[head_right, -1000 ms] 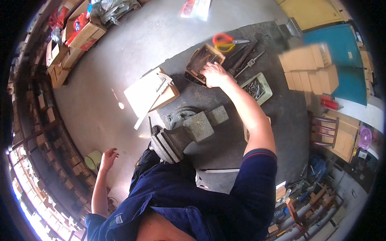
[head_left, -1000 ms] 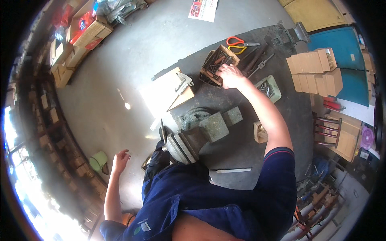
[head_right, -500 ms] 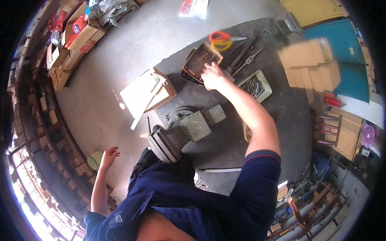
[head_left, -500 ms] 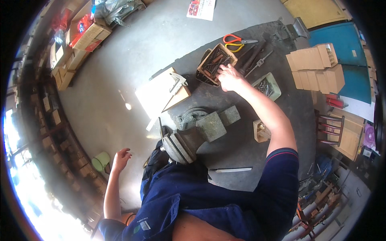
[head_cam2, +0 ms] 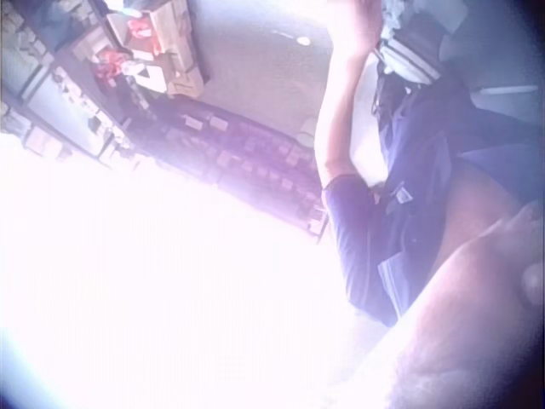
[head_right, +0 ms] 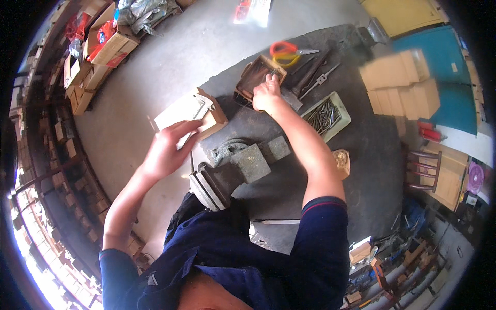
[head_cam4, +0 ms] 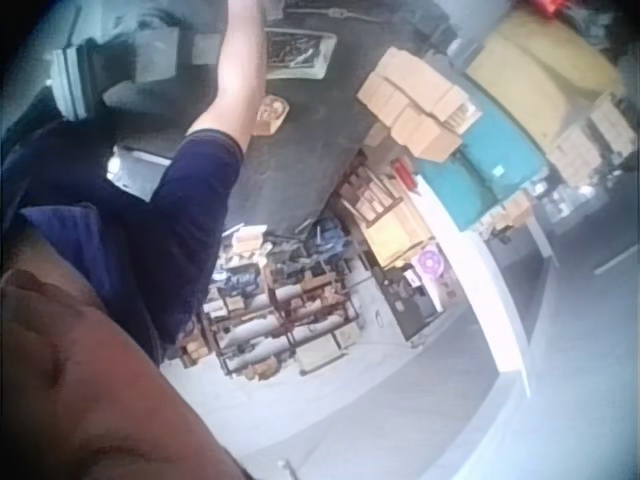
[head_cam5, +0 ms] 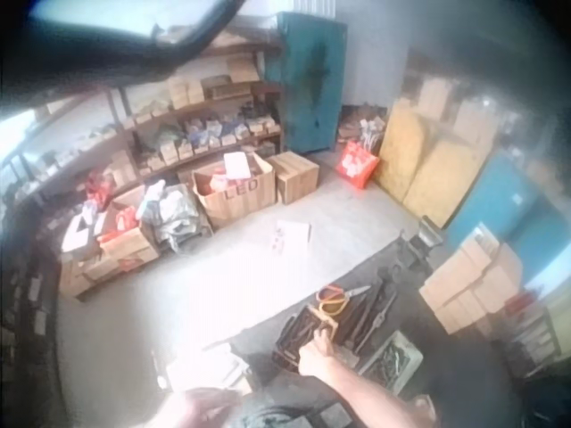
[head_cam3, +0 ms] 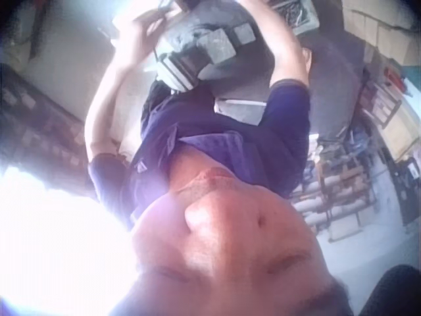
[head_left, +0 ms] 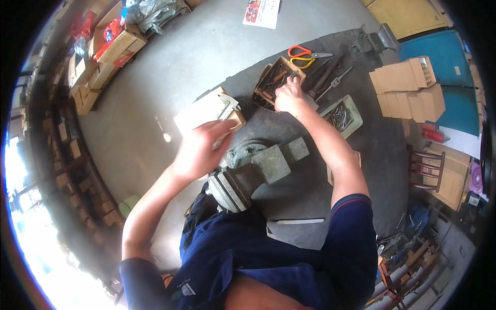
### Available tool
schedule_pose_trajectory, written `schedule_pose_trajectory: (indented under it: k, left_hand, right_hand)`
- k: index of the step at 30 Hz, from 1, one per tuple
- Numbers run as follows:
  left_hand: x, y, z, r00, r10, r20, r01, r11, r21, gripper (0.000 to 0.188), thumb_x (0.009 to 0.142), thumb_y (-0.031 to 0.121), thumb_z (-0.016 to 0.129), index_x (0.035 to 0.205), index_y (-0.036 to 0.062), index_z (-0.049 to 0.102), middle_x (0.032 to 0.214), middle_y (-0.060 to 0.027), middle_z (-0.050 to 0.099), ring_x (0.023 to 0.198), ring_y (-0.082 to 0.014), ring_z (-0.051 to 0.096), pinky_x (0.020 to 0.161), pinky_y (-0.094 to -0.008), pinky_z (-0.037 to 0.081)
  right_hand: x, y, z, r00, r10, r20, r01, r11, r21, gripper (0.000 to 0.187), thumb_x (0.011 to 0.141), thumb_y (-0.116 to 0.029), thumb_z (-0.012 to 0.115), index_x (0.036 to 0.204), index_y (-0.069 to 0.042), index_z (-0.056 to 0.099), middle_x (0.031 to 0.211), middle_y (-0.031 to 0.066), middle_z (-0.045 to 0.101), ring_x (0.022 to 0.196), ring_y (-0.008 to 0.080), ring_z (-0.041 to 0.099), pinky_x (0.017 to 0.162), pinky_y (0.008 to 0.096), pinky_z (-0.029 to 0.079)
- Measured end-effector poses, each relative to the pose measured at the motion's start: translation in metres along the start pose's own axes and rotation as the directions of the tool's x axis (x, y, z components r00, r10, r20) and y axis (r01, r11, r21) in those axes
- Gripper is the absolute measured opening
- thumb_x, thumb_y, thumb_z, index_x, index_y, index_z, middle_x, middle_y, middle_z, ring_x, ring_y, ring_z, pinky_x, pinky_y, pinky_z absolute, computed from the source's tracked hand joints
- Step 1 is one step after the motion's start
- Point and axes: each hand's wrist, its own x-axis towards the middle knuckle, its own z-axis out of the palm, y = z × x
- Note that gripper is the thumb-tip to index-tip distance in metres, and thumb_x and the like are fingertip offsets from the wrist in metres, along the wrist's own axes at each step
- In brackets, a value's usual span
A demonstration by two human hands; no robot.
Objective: The person organizes items in a cluttered workshop by handling cardboard boxes, papers, and small metal parts. They move items on a workbench, open a cabinet, and sort through various components.
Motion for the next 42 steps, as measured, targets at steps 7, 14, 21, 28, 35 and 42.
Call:
schedule_pose_trajectory:
  k: [7, 14, 21, 28, 35, 42]
  left_hand:
    - [0.113, -0.049, 0.139, 0.967, -0.251, -0.054, 0.250, 0.968, -0.022, 0.017, 0.072, 0.014, 0.049, 0.080, 0.0042, 0.060, 0.079, -0.0185, 0.060, 0.077, -0.0339, 0.059, 0.070, -0.0414, 0.048]
    - [0.165, -0.075, 0.159, 0.961, -0.276, 0.030, 0.270, 0.953, 0.135, 0.018, 0.071, 0.014, 0.050, 0.081, 0.0045, 0.062, 0.082, -0.0177, 0.061, 0.080, -0.0335, 0.059, 0.073, -0.0405, 0.048]
    - [0.189, -0.095, 0.177, 0.932, -0.339, 0.132, 0.271, 0.889, 0.370, 0.019, 0.071, 0.019, 0.056, 0.084, 0.0064, 0.063, 0.085, -0.0151, 0.062, 0.083, -0.0303, 0.060, 0.072, -0.0390, 0.049]
    - [0.201, -0.078, 0.174, 0.900, -0.379, 0.216, 0.192, 0.789, 0.583, 0.019, 0.072, 0.024, 0.060, 0.084, 0.0095, 0.064, 0.086, -0.0106, 0.064, 0.083, -0.0258, 0.062, 0.069, -0.0365, 0.050]
    - [0.212, -0.082, 0.183, 0.921, -0.312, 0.232, 0.097, 0.763, 0.639, 0.017, 0.069, 0.018, 0.060, 0.083, 0.0084, 0.063, 0.085, -0.0101, 0.064, 0.081, -0.0248, 0.063, 0.066, -0.0359, 0.051]
    - [0.198, -0.097, 0.196, 0.986, -0.144, 0.087, 0.058, 0.779, 0.625, 0.009, 0.069, 0.011, 0.056, 0.077, 0.0059, 0.056, 0.073, -0.0113, 0.064, 0.071, -0.0250, 0.064, 0.057, -0.0364, 0.048]
  right_hand:
    - [0.004, 0.001, -0.002, 0.993, -0.012, -0.120, 0.018, 0.999, 0.044, 0.027, 0.067, -0.027, 0.054, 0.087, -0.015, 0.068, 0.093, 0.0058, 0.064, 0.109, 0.0250, 0.041, 0.089, 0.0394, 0.023]
    - [0.011, -0.004, 0.003, 0.990, -0.140, 0.015, 0.140, 0.963, -0.230, 0.030, 0.069, -0.032, 0.052, 0.092, -0.019, 0.067, 0.097, 0.0005, 0.063, 0.105, 0.0225, 0.044, 0.090, 0.0389, 0.023]
    - [0.019, 0.026, 0.022, 0.980, -0.127, -0.155, 0.135, 0.990, 0.042, 0.031, 0.063, -0.030, 0.053, 0.086, -0.014, 0.066, 0.091, 0.0091, 0.063, 0.110, 0.0312, 0.044, 0.098, 0.0456, 0.025]
    - [0.010, 0.064, 0.031, 0.908, -0.283, -0.310, 0.381, 0.864, 0.327, 0.017, 0.051, -0.014, 0.056, 0.067, -0.009, 0.059, 0.079, 0.0044, 0.060, 0.099, 0.0203, 0.047, 0.088, 0.0365, 0.032]
    - [-0.029, 0.062, 0.053, 0.622, 0.040, -0.782, 0.607, 0.606, 0.514, 0.021, 0.051, -0.006, 0.058, 0.071, -0.005, 0.053, 0.077, 0.0095, 0.057, 0.089, 0.0244, 0.051, 0.079, 0.0380, 0.039]
    - [-0.142, 0.043, 0.113, 0.689, 0.473, -0.550, 0.491, 0.253, 0.833, 0.025, 0.052, -0.001, 0.053, 0.077, -0.001, 0.056, 0.082, 0.0107, 0.059, 0.082, 0.0261, 0.056, 0.075, 0.0313, 0.043]
